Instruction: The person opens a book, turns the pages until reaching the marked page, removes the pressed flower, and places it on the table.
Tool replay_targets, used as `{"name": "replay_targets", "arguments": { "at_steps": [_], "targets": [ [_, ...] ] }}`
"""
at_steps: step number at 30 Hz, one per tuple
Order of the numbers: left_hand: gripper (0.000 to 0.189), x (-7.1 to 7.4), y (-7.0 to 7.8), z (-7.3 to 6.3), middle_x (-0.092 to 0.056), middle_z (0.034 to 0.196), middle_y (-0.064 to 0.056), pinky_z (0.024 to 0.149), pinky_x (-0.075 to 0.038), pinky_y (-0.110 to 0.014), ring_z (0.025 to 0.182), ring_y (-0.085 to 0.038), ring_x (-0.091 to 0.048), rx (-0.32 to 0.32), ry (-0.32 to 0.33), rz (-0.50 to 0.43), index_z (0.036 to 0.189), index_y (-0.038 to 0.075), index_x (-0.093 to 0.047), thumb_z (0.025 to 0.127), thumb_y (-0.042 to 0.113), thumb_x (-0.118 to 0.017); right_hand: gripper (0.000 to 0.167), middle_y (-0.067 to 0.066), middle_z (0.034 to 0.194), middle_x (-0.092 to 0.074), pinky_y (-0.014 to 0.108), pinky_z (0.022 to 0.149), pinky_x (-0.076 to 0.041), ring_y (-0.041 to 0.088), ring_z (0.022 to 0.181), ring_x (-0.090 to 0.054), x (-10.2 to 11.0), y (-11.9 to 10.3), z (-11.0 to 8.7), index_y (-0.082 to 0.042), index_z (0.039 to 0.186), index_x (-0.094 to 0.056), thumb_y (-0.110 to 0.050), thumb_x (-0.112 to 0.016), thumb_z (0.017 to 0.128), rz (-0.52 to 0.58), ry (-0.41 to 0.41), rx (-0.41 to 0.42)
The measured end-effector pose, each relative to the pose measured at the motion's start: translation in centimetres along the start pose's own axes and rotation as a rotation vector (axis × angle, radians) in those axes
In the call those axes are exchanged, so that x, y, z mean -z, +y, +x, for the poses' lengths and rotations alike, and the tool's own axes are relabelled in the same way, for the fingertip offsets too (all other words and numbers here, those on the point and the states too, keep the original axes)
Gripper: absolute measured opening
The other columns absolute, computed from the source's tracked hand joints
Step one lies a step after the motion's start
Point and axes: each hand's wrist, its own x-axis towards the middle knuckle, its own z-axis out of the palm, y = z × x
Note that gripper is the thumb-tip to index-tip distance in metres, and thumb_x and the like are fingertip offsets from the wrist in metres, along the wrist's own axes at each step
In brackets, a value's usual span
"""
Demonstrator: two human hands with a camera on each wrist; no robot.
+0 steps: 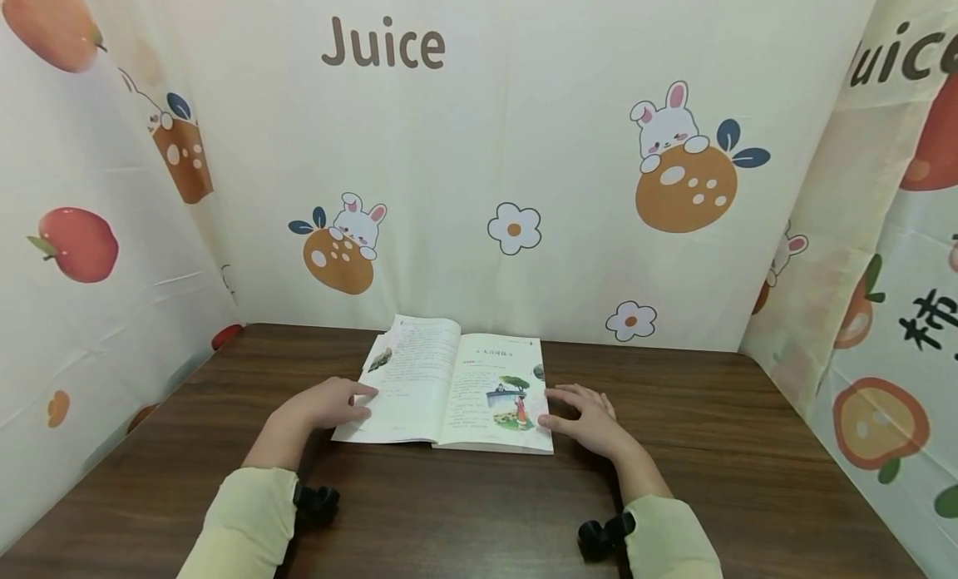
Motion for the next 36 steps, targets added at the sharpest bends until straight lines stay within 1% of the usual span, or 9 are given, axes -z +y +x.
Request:
{"name": "replay_targets", "arguments": {
  "at_steps": [4, 6, 11, 12, 14, 17, 23, 27, 36],
  "targets": [
    [0.031, -0.7, -0.5, 0.6, -0.046, 0.131, -0.013, 0.095, -0.031, -0.054, 0.122, -0.033, -0.035, -0.071, 0.115, 0.099, 0.107, 0.019, -0.067, 0.083, 0.039, -0.065, 0.059, 0.018, 0.139, -0.039, 0.063, 0.101, 0.003, 0.041, 0.131, -0.020, -0.1, 0.0, 0.0, -0.014, 0.130, -0.054, -0.047, -0.064, 0.082, -0.001, 0.003, 0.003],
    [0.036, -1.1, -0.9, 0.8, -0.043, 0.137, -0.011, 0.098, -0.026, -0.057, 0.130, -0.034, -0.028, -0.116, 0.154, 0.089, 0.109, 0.017, -0.064, 0.083, 0.043, -0.065, 0.059, 0.018, 0.138, -0.040, 0.064, 0.101, 0.003, 0.042, 0.131, -0.021, -0.1, 0.0, 0.0, -0.013, 0.129, -0.055, -0.047, -0.064, 0.082, -0.008, 0.008, 0.017],
    [0.063, -1.7, -1.9, 0.8, -0.034, 0.146, -0.007, 0.101, -0.014, -0.061, 0.138, -0.032, -0.015, -0.167, 0.116, -0.028, 0.139, 0.015, -0.043, 0.087, 0.046, -0.059, 0.057, 0.019, 0.137, -0.041, 0.064, 0.100, 0.001, 0.043, 0.130, -0.022, -0.1, 0.1, 0.0, -0.015, 0.127, -0.057, -0.046, -0.066, 0.080, -0.022, 0.017, 0.066],
    [0.066, -1.7, -2.1, 0.7, -0.032, 0.147, -0.007, 0.101, -0.013, -0.062, 0.138, -0.033, -0.013, -0.176, 0.103, -0.043, 0.142, 0.016, -0.038, 0.088, 0.047, -0.057, 0.058, 0.018, 0.137, -0.041, 0.064, 0.100, 0.001, 0.043, 0.130, -0.022, -0.1, 0.2, 0.0, -0.016, 0.127, -0.057, -0.046, -0.068, 0.079, -0.026, 0.015, 0.075],
    [0.065, -1.8, -2.5, 0.7, -0.029, 0.148, -0.009, 0.100, -0.012, -0.064, 0.138, -0.036, -0.011, -0.189, 0.089, -0.047, 0.142, 0.018, -0.040, 0.087, 0.050, -0.055, 0.060, 0.018, 0.137, -0.041, 0.064, 0.100, 0.001, 0.043, 0.129, -0.022, -0.1, 0.2, 0.0, -0.019, 0.127, -0.058, -0.047, -0.071, 0.076, -0.039, 0.005, 0.093],
    [0.063, -1.6, -2.9, 0.6, -0.026, 0.149, -0.013, 0.099, -0.011, -0.065, 0.137, -0.040, -0.008, -0.175, 0.097, -0.026, 0.138, 0.021, -0.047, 0.085, 0.055, -0.056, 0.064, 0.017, 0.138, -0.039, 0.065, 0.099, 0.001, 0.043, 0.129, -0.022, 0.0, 0.3, 0.0, -0.020, 0.127, -0.058, -0.048, -0.074, 0.072, -0.066, -0.024, 0.121],
    [0.063, -1.1, -3.5, 0.5, -0.022, 0.150, -0.014, 0.100, -0.007, -0.065, 0.136, -0.042, -0.003, -0.045, 0.135, -0.012, 0.129, 0.028, -0.056, 0.075, 0.059, -0.064, 0.067, 0.018, 0.141, -0.035, 0.065, 0.100, 0.002, 0.045, 0.131, -0.017, 0.4, 0.2, 0.1, -0.020, 0.129, -0.057, -0.050, -0.073, 0.071, -0.106, -0.070, 0.107],
    [0.065, -1.0, -3.6, 0.5, -0.023, 0.150, -0.015, 0.100, -0.007, -0.064, 0.135, -0.043, -0.003, 0.002, 0.135, -0.048, 0.127, 0.027, -0.059, 0.071, 0.058, -0.069, 0.068, 0.020, 0.142, -0.033, 0.065, 0.100, 0.003, 0.047, 0.132, -0.015, 0.7, 0.1, 0.0, -0.018, 0.130, -0.056, -0.048, -0.074, 0.071, -0.097, -0.093, 0.100],
    [0.065, -1.9, -4.7, 0.3, -0.027, 0.147, -0.017, 0.098, -0.011, -0.066, 0.136, -0.041, -0.011, -0.105, 0.132, -0.122, 0.133, 0.020, -0.052, 0.080, 0.055, -0.063, 0.070, 0.022, 0.143, -0.032, 0.066, 0.099, 0.005, 0.049, 0.132, -0.011, 0.7, 0.6, -0.1, -0.017, 0.130, -0.055, -0.044, -0.077, 0.069, -0.058, -0.125, 0.124]
  ]
}}
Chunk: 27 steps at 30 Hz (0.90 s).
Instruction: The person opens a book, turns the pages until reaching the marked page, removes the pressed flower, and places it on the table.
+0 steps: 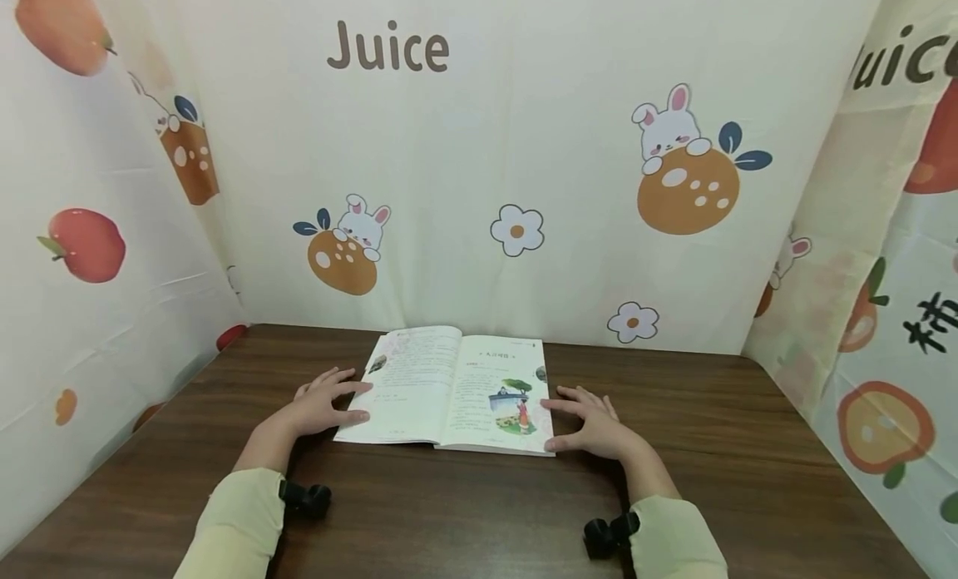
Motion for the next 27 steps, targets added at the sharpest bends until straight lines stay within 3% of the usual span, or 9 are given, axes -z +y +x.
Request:
{"name": "replay_targets", "arguments": {
  "at_steps": [3, 6, 10, 13, 15, 18, 22, 27],
  "targets": [
    [0.062, -0.2, 0.0, 0.1, -0.029, 0.146, -0.017, 0.098, -0.011, -0.066, 0.136, -0.040, -0.013, -0.023, 0.043, 0.012, 0.133, 0.018, -0.052, 0.083, 0.055, -0.058, 0.069, 0.022, 0.143, -0.032, 0.066, 0.099, 0.005, 0.049, 0.132, -0.011, -0.1, 0.2, 0.1, -0.017, 0.130, -0.055, -0.042, -0.077, 0.070, 0.004, 0.003, 0.007],
    [0.057, -0.2, 1.0, 0.5, -0.033, 0.144, -0.016, 0.098, -0.014, -0.064, 0.135, -0.038, -0.016, -0.063, 0.128, 0.066, 0.132, 0.016, -0.053, 0.086, 0.051, -0.056, 0.069, 0.021, 0.143, -0.032, 0.066, 0.099, 0.005, 0.048, 0.133, -0.011, -0.3, 0.3, 0.2, -0.018, 0.130, -0.055, -0.043, -0.077, 0.069, -0.001, 0.004, 0.003],
    [0.049, 0.1, 4.3, 1.2, -0.039, 0.141, -0.012, 0.100, -0.021, -0.060, 0.134, -0.034, -0.023, -0.152, 0.251, 0.162, 0.130, 0.017, -0.054, 0.090, 0.044, -0.054, 0.070, 0.021, 0.144, -0.032, 0.065, 0.100, 0.006, 0.048, 0.133, -0.011, -0.3, 0.2, 0.3, -0.018, 0.130, -0.055, -0.044, -0.077, 0.069, 0.003, 0.001, -0.007],
    [0.044, -0.2, 7.7, 1.7, -0.044, 0.137, -0.009, 0.102, -0.025, -0.054, 0.132, -0.030, -0.030, -0.261, 0.294, 0.197, 0.128, 0.017, -0.055, 0.091, 0.041, -0.053, 0.070, 0.021, 0.144, -0.032, 0.065, 0.100, 0.006, 0.048, 0.133, -0.011, -0.2, 0.2, 0.3, -0.018, 0.130, -0.055, -0.044, -0.077, 0.069, -0.001, 0.000, -0.006],
    [0.043, -0.8, 10.1, 1.8, -0.046, 0.136, -0.008, 0.102, -0.027, -0.050, 0.130, -0.028, -0.033, -0.340, 0.281, 0.199, 0.127, 0.017, -0.056, 0.092, 0.042, -0.052, 0.070, 0.021, 0.144, -0.031, 0.065, 0.100, 0.005, 0.049, 0.133, -0.011, -0.1, 0.1, 0.3, -0.017, 0.130, -0.055, -0.044, -0.077, 0.069, -0.002, 0.000, -0.009],
    [0.045, -2.4, 13.2, 2.0, -0.047, 0.135, -0.006, 0.102, -0.031, -0.046, 0.128, -0.026, -0.037, -0.423, 0.207, 0.203, 0.127, 0.018, -0.056, 0.091, 0.046, -0.052, 0.069, 0.021, 0.144, -0.031, 0.064, 0.100, 0.005, 0.048, 0.133, -0.010, -0.1, 0.1, 0.3, -0.017, 0.130, -0.055, -0.044, -0.076, 0.070, -0.005, 0.002, -0.016],
    [0.051, -4.6, 16.2, 2.2, -0.048, 0.133, -0.001, 0.099, -0.034, -0.042, 0.125, -0.020, -0.040, -0.433, 0.106, 0.252, 0.128, 0.024, -0.055, 0.087, 0.055, -0.052, 0.065, 0.020, 0.143, -0.033, 0.064, 0.100, 0.005, 0.048, 0.133, -0.012, 0.0, -0.2, 0.2, -0.017, 0.129, -0.056, -0.043, -0.075, 0.072, -0.003, 0.018, -0.016],
    [0.053, -6.8, 18.3, 2.7, -0.052, 0.126, 0.005, 0.095, -0.038, -0.037, 0.120, -0.016, -0.043, -0.436, 0.090, 0.309, 0.124, 0.029, -0.057, 0.081, 0.060, -0.057, 0.060, 0.020, 0.142, -0.036, 0.067, 0.099, 0.004, 0.048, 0.131, -0.015, 0.0, -0.5, 0.1, -0.017, 0.126, -0.058, -0.042, -0.074, 0.074, 0.005, 0.045, -0.002]
  ]
}}
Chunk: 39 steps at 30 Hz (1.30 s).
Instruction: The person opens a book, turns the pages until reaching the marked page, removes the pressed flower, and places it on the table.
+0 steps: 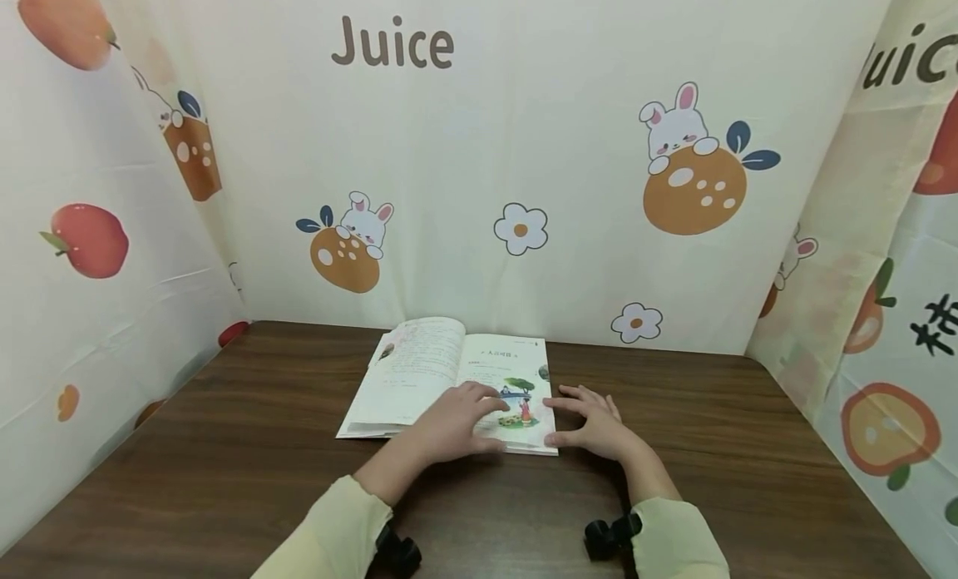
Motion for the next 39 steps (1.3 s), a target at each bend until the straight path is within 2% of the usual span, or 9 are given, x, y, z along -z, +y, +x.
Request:
{"name": "replay_targets", "arguments": {
  "at_steps": [3, 8, 14, 19, 24, 27, 32, 37, 39],
  "targets": [
    [0.048, -0.6, 0.9, 0.5, -0.054, 0.122, 0.007, 0.091, -0.039, -0.035, 0.116, -0.014, -0.046, -0.034, 0.025, 0.044, 0.119, 0.029, -0.060, 0.082, 0.058, -0.059, 0.058, 0.020, 0.141, -0.037, 0.068, 0.098, 0.003, 0.047, 0.131, -0.016, 0.0, 0.0, 0.0, -0.018, 0.125, -0.059, -0.043, -0.073, 0.075, -0.004, 0.011, -0.001],
    [0.034, -1.1, 1.7, 1.1, -0.058, 0.115, 0.008, 0.088, -0.040, -0.032, 0.111, -0.012, -0.049, -0.091, 0.105, 0.130, 0.115, 0.029, -0.063, 0.086, 0.048, -0.060, 0.058, 0.019, 0.140, -0.038, 0.068, 0.098, 0.002, 0.047, 0.131, -0.017, -0.1, 0.1, 0.1, -0.019, 0.125, -0.059, -0.044, -0.072, 0.075, -0.008, 0.019, -0.007],
    [0.026, -1.3, 1.9, 1.1, -0.062, 0.107, 0.009, 0.081, -0.042, -0.028, 0.102, -0.011, -0.053, -0.153, 0.220, 0.186, 0.111, 0.028, -0.066, 0.087, 0.036, -0.063, 0.075, 0.022, 0.141, -0.035, 0.066, 0.100, 0.002, 0.046, 0.132, -0.018, -0.2, 0.2, 0.1, -0.014, 0.136, -0.046, -0.047, -0.072, 0.074, -0.012, 0.010, -0.039],
    [0.019, -1.3, 1.8, 1.1, -0.064, 0.099, 0.011, 0.076, -0.042, -0.025, 0.095, -0.009, -0.055, -0.186, 0.315, 0.196, 0.104, 0.029, -0.067, 0.085, 0.030, -0.066, 0.090, 0.028, 0.141, -0.031, 0.065, 0.100, 0.000, 0.048, 0.131, -0.019, 0.0, 0.2, 0.0, -0.008, 0.142, -0.034, -0.044, -0.075, 0.071, -0.030, 0.009, -0.053],
    [0.016, -0.9, 1.9, 1.0, -0.065, 0.095, 0.012, 0.073, -0.042, -0.025, 0.090, -0.008, -0.056, -0.195, 0.414, 0.215, 0.101, 0.028, -0.067, 0.085, 0.027, -0.066, 0.092, 0.028, 0.142, -0.030, 0.065, 0.100, -0.001, 0.047, 0.131, -0.020, 0.0, 0.1, -0.1, -0.007, 0.143, -0.033, -0.043, -0.076, 0.070, -0.041, 0.017, -0.042],
    [0.019, -0.1, 1.9, 1.0, -0.066, 0.093, 0.011, 0.070, -0.043, -0.024, 0.086, -0.008, -0.057, -0.185, 0.484, 0.221, 0.103, 0.026, -0.067, 0.084, 0.026, -0.066, 0.091, 0.028, 0.142, -0.030, 0.065, 0.100, 0.000, 0.047, 0.131, -0.020, 0.0, 0.1, -0.1, -0.008, 0.142, -0.033, -0.043, -0.076, 0.070, -0.039, 0.017, -0.041],
    [0.030, 1.5, 0.9, 0.9, -0.066, 0.086, 0.007, 0.065, -0.044, -0.024, 0.078, -0.010, -0.058, -0.155, 0.605, 0.238, 0.111, 0.020, -0.064, 0.082, 0.021, -0.067, 0.091, 0.029, 0.142, -0.030, 0.065, 0.101, 0.001, 0.047, 0.131, -0.019, 0.0, 0.2, -0.1, -0.007, 0.142, -0.035, -0.044, -0.076, 0.070, -0.027, 0.011, -0.054],
    [0.034, 2.8, -1.2, 0.6, -0.065, 0.081, 0.003, 0.061, -0.044, -0.027, 0.075, -0.015, -0.058, -0.145, 0.697, 0.226, 0.114, 0.014, -0.062, 0.080, 0.014, -0.065, 0.090, 0.027, 0.141, -0.032, 0.064, 0.101, 0.001, 0.046, 0.131, -0.021, -0.1, 0.4, 0.0, -0.007, 0.141, -0.037, -0.046, -0.076, 0.069, -0.025, 0.024, -0.049],
    [0.036, 3.1, -2.2, 0.4, -0.064, 0.081, 0.001, 0.060, -0.043, -0.028, 0.074, -0.016, -0.057, -0.124, 0.712, 0.202, 0.115, 0.011, -0.061, 0.079, 0.012, -0.064, 0.089, 0.027, 0.141, -0.032, 0.064, 0.101, 0.000, 0.046, 0.131, -0.021, -0.2, 0.4, 0.0, -0.008, 0.140, -0.038, -0.046, -0.076, 0.069, -0.026, 0.028, -0.045]
  ]
}}
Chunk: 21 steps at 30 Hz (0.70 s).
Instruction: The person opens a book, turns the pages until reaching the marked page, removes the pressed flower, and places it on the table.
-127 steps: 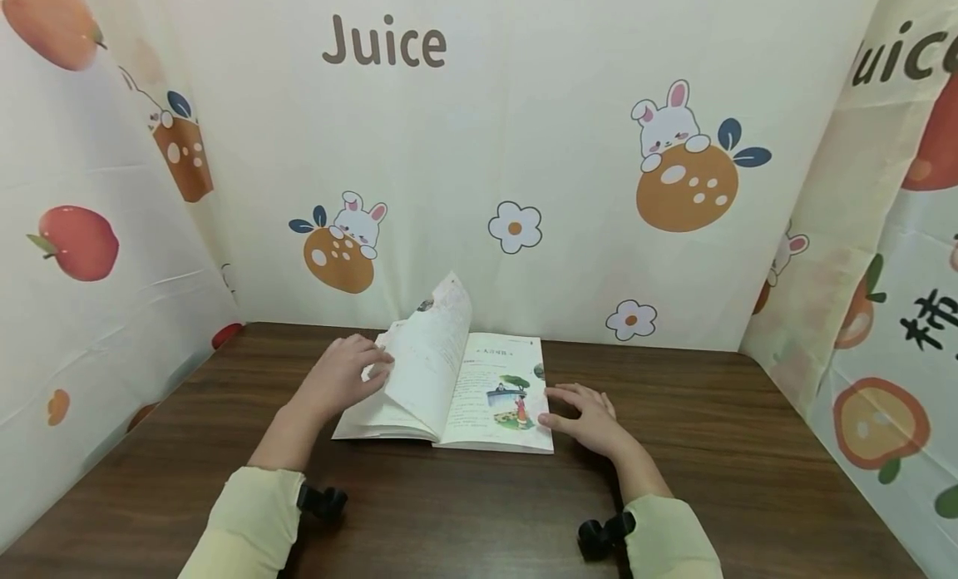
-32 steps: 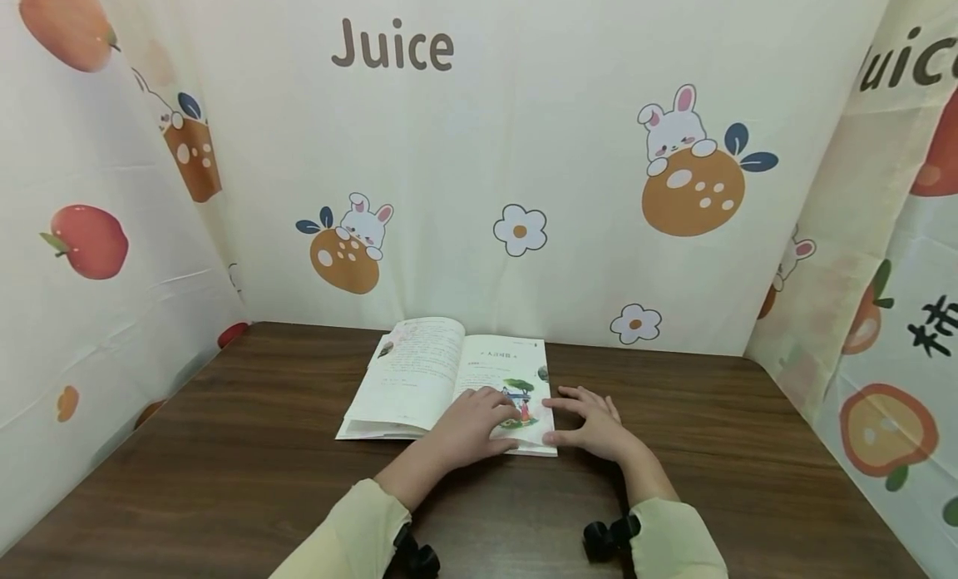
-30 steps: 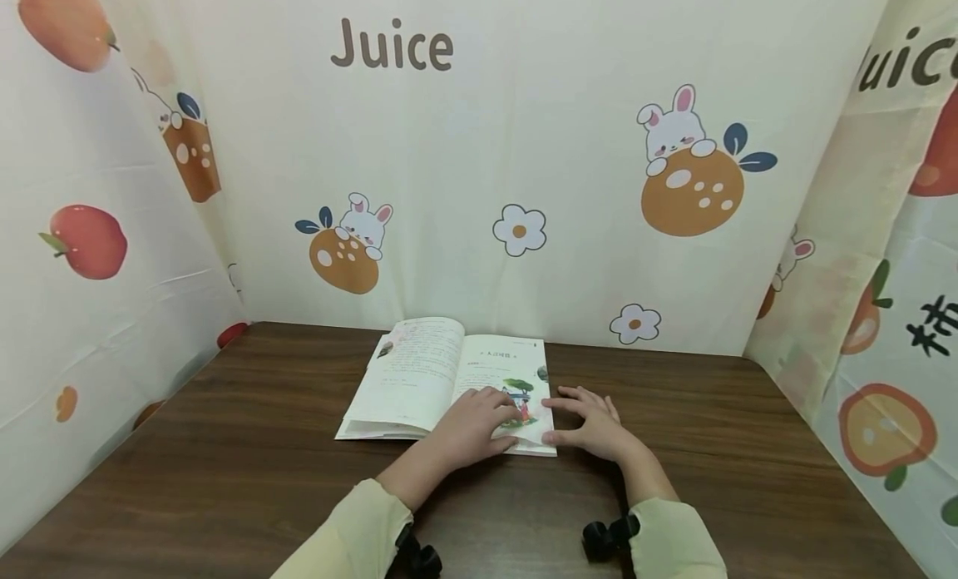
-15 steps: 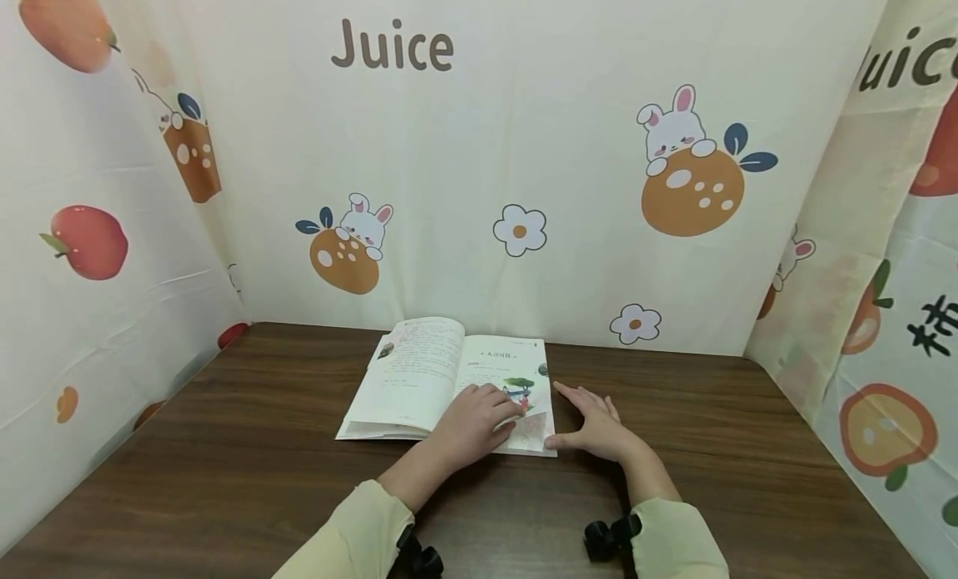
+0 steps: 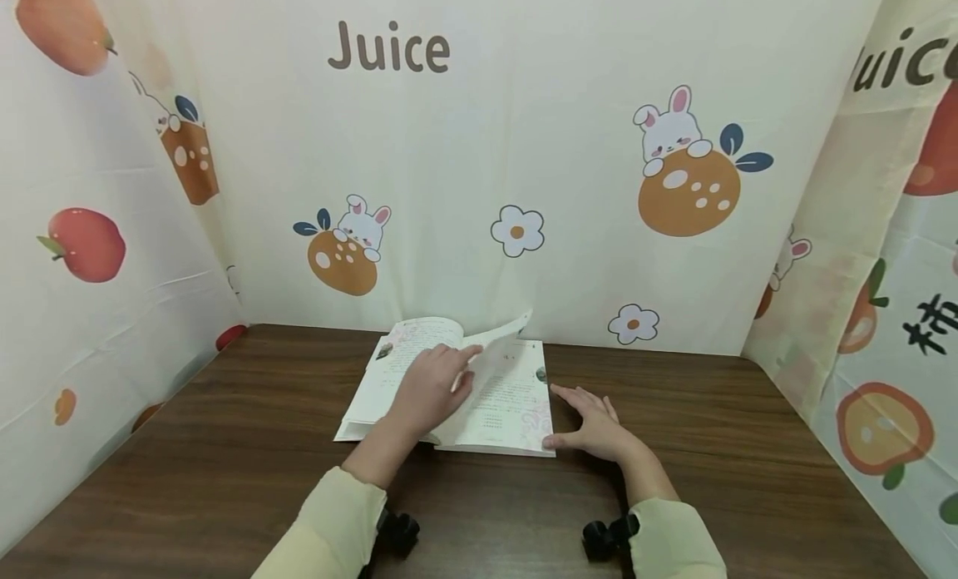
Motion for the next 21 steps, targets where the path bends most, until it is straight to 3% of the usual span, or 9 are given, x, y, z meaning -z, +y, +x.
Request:
{"name": "replay_targets", "arguments": {
  "at_steps": [3, 6, 15, 19, 21],
  "targets": [
    [0.043, 0.5, -1.7, -0.4, -0.064, 0.081, -0.001, 0.060, -0.042, -0.030, 0.073, -0.019, -0.056, 0.046, -0.007, -0.010, 0.120, 0.009, -0.059, 0.077, 0.010, -0.065, 0.088, 0.027, 0.141, -0.032, 0.064, 0.101, 0.000, 0.046, 0.131, -0.020, 0.0, 0.0, 0.0, -0.008, 0.140, -0.038, -0.045, -0.076, 0.069, 0.001, 0.002, 0.006],
    [0.046, 1.2, -3.4, -1.0, -0.064, 0.083, -0.002, 0.062, -0.043, -0.032, 0.075, -0.020, -0.056, 0.085, -0.065, 0.007, 0.121, 0.010, -0.058, 0.076, 0.011, -0.066, 0.087, 0.026, 0.142, -0.032, 0.064, 0.101, 0.000, 0.046, 0.131, -0.020, 0.0, 0.1, 0.0, -0.009, 0.140, -0.038, -0.044, -0.076, 0.070, -0.005, 0.001, 0.006],
    [0.029, 3.7, -7.0, -4.9, -0.064, 0.093, -0.003, 0.081, -0.046, -0.036, 0.088, -0.021, -0.057, 0.258, -0.442, 0.017, 0.113, 0.014, -0.066, 0.085, 0.021, -0.063, 0.087, 0.026, 0.142, -0.032, 0.063, 0.102, 0.002, 0.045, 0.131, -0.021, -0.1, 0.4, 0.1, -0.008, 0.139, -0.039, -0.047, -0.075, 0.070, 0.015, 0.004, -0.014],
    [0.025, 4.2, -8.1, -6.4, -0.066, 0.095, -0.002, 0.079, -0.045, -0.035, 0.087, -0.019, -0.055, 0.280, -0.554, 0.027, 0.108, 0.013, -0.069, 0.088, 0.024, -0.059, 0.086, 0.027, 0.141, -0.033, 0.064, 0.101, 0.001, 0.046, 0.131, -0.022, -0.2, 0.3, 0.1, -0.007, 0.139, -0.040, -0.047, -0.074, 0.070, 0.018, 0.009, -0.008],
    [0.023, 4.3, -8.6, -7.2, -0.067, 0.095, 0.000, 0.079, -0.045, -0.035, 0.087, -0.018, -0.055, 0.310, -0.580, 0.001, 0.104, 0.014, -0.071, 0.089, 0.025, -0.057, 0.086, 0.027, 0.141, -0.034, 0.064, 0.101, 0.001, 0.046, 0.131, -0.022, -0.2, 0.2, 0.1, -0.007, 0.138, -0.040, -0.047, -0.074, 0.071, 0.018, 0.008, -0.003]
  ]
}}
